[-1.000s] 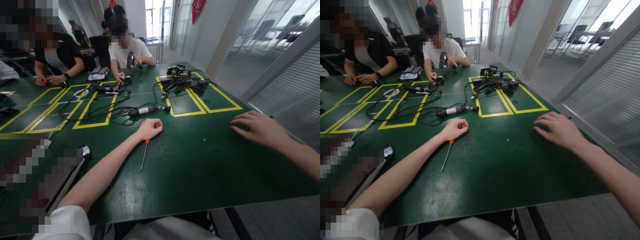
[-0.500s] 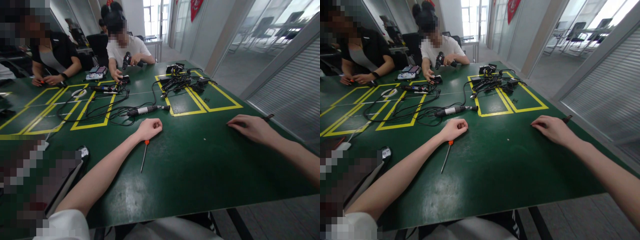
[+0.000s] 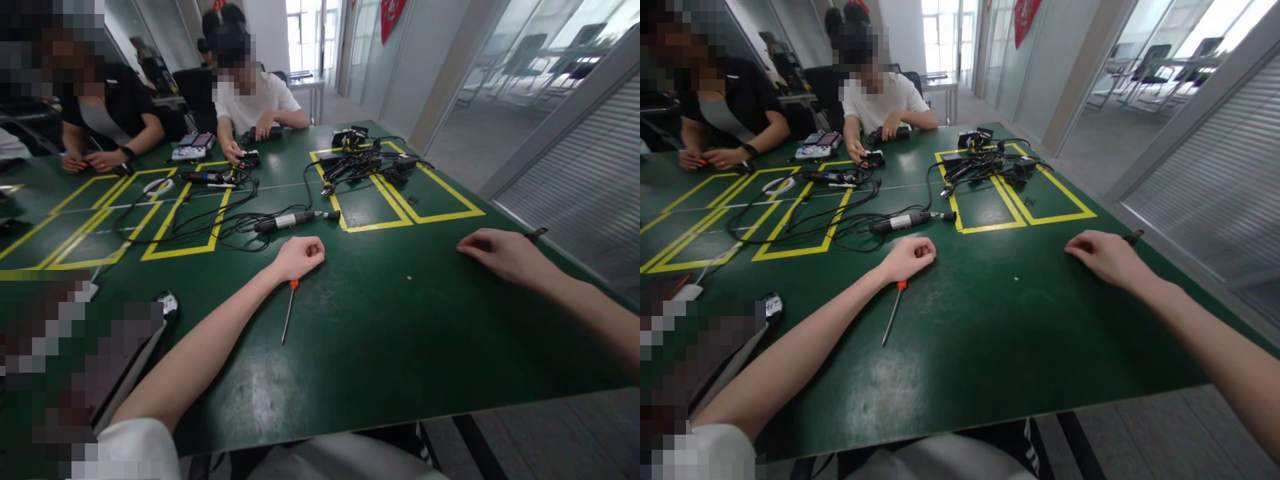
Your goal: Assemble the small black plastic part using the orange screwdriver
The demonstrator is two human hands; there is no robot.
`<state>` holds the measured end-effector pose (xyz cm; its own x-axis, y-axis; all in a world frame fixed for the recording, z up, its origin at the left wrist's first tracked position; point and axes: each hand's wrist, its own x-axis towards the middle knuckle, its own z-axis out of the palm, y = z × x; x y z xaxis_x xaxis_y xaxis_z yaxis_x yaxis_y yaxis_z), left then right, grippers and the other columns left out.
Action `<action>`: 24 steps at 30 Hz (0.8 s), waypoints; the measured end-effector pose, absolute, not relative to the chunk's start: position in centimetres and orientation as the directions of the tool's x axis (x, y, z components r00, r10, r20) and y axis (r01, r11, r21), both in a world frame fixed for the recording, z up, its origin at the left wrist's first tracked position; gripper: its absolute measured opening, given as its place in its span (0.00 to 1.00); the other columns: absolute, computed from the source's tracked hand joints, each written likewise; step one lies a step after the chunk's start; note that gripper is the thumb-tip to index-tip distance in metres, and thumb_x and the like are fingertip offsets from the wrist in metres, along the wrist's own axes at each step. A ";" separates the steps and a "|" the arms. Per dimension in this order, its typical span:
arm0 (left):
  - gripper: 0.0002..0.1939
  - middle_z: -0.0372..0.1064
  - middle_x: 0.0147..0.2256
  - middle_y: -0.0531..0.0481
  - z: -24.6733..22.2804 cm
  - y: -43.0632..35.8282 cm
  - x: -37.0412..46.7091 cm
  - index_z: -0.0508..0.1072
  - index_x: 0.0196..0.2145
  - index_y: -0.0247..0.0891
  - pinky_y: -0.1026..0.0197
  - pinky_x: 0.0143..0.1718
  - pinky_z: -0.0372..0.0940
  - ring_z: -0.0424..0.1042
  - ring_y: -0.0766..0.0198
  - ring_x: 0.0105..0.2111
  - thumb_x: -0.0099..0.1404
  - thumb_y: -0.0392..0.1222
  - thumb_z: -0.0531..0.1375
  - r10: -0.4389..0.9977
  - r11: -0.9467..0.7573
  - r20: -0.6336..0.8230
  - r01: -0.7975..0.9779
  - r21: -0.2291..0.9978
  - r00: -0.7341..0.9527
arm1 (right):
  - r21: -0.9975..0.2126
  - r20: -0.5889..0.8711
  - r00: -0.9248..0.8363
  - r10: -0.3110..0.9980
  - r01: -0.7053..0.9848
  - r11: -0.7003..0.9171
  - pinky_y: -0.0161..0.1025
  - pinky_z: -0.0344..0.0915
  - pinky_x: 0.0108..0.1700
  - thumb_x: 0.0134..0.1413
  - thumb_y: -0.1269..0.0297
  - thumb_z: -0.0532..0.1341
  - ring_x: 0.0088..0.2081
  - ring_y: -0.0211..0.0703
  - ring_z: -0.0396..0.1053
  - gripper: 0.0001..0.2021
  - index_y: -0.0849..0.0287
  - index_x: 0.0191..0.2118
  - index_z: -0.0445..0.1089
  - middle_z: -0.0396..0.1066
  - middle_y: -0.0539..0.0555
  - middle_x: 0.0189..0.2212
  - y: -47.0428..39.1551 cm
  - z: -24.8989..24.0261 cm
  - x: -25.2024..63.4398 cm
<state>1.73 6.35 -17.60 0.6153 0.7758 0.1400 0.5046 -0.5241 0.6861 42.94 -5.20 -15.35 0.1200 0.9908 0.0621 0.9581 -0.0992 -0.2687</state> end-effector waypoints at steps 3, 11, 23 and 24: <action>0.06 0.67 0.24 0.55 -17.8 6.4 1.8 0.76 0.29 0.37 0.65 0.28 0.56 0.63 0.68 0.25 0.58 0.38 0.58 0.773 -0.529 0.147 0.501 0.685 0.617 | -0.247 0.118 0.065 0.991 0.968 -0.034 0.53 0.75 0.40 0.53 0.50 0.54 0.36 0.57 0.75 0.16 0.57 0.33 0.73 0.76 0.63 0.36 -5.4 -15.6 42.7; 0.07 0.68 0.24 0.55 -17.7 6.3 1.7 0.75 0.29 0.37 0.66 0.28 0.56 0.64 0.68 0.26 0.58 0.38 0.58 0.772 -0.526 0.146 0.493 0.692 0.618 | -0.181 0.208 0.029 0.978 0.983 0.009 0.51 0.74 0.37 0.58 0.53 0.52 0.35 0.58 0.77 0.14 0.56 0.34 0.69 0.77 0.64 0.35 -6.0 -15.7 41.7; 0.06 0.67 0.23 0.56 -17.5 6.2 1.8 0.75 0.29 0.37 0.65 0.28 0.55 0.63 0.68 0.25 0.58 0.38 0.58 0.778 -0.514 0.130 0.504 0.694 0.615 | -0.395 0.279 0.261 0.924 0.908 -0.137 0.49 0.71 0.33 0.46 0.34 0.56 0.28 0.54 0.75 0.27 0.53 0.32 0.77 0.81 0.58 0.30 -8.4 -13.4 41.5; 0.06 0.67 0.23 0.56 -17.4 6.2 1.8 0.75 0.29 0.37 0.65 0.28 0.55 0.63 0.68 0.25 0.58 0.38 0.58 0.779 -0.511 0.125 0.507 0.694 0.615 | -0.402 0.299 0.275 0.914 0.905 -0.141 0.49 0.71 0.33 0.46 0.34 0.56 0.27 0.53 0.75 0.26 0.52 0.32 0.77 0.81 0.58 0.31 -8.7 -13.1 41.5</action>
<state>1.80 6.22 -17.43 0.6147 0.7788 0.1248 0.5071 -0.5114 0.6937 41.46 -8.70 -13.14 0.2751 0.9138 0.2988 0.9049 -0.1411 -0.4016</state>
